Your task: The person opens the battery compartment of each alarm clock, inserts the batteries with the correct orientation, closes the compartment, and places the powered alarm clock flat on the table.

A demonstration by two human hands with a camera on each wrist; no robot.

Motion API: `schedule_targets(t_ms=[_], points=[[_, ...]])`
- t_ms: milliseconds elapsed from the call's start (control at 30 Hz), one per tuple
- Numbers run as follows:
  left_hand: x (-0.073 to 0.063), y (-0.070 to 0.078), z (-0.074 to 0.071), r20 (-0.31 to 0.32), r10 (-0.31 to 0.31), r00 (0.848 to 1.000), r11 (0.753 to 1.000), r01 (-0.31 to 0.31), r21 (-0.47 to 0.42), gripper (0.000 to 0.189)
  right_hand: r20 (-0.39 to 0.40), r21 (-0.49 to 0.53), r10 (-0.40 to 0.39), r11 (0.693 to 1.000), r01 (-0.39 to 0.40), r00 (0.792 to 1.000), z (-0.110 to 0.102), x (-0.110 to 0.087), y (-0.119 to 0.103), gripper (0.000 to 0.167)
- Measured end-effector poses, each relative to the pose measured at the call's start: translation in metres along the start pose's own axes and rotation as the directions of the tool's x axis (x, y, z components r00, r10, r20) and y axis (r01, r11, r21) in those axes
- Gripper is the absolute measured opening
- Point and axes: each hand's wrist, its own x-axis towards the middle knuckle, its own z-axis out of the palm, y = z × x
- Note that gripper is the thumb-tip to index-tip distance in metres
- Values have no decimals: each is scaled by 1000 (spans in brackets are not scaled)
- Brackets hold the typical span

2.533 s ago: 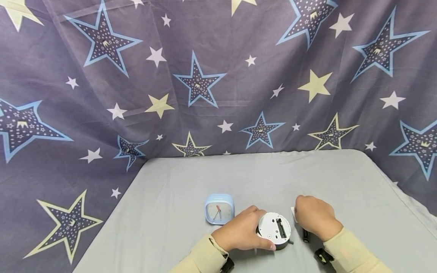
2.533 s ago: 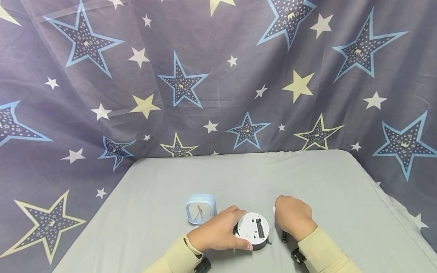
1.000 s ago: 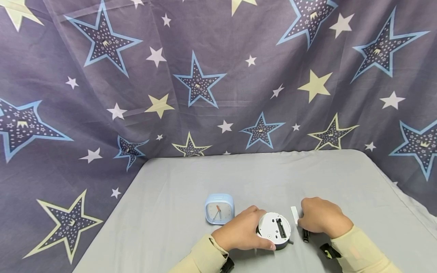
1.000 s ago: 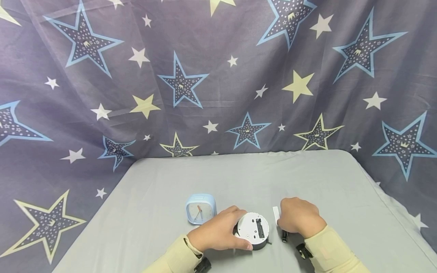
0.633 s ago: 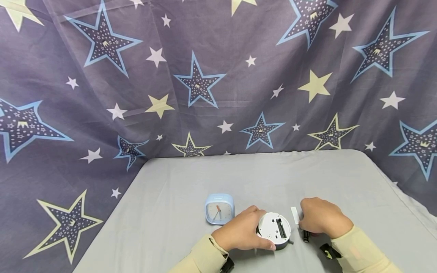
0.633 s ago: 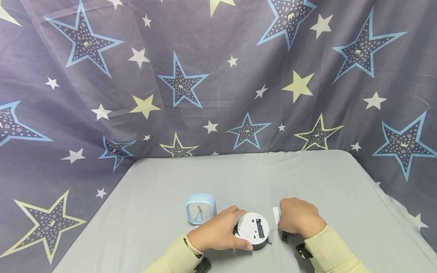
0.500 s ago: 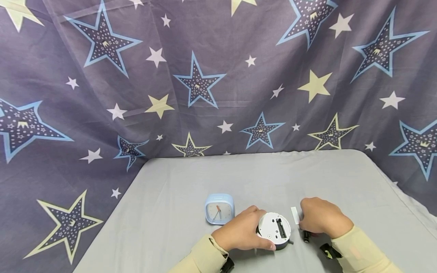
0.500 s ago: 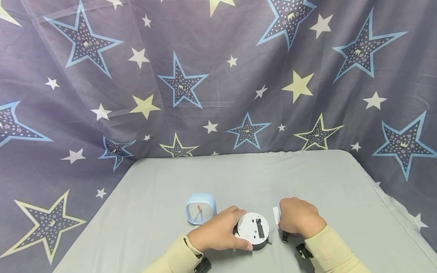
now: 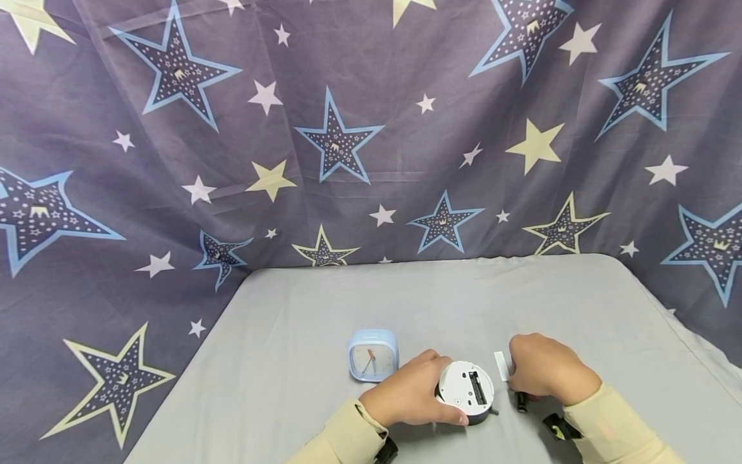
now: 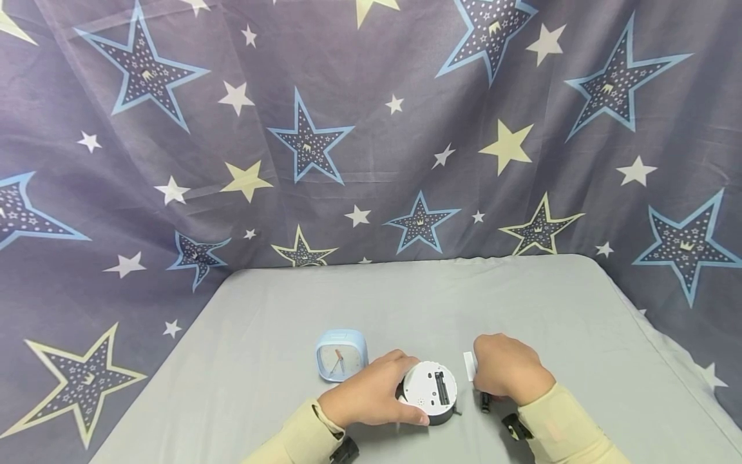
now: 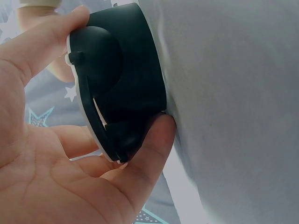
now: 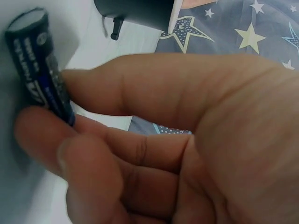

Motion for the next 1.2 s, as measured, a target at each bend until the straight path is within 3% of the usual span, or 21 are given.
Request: schedule_targets(t_ms=[667, 1200], points=[[0, 1, -2, 11, -15, 1000, 1000, 15, -8, 70, -103, -1, -42, 999, 43, 994, -24, -15, -14, 23], [1, -1, -1, 12, -5, 1000, 1000, 5, -11, 70, -263, 34, -113, 991, 126, 958, -35, -23, -29, 22]])
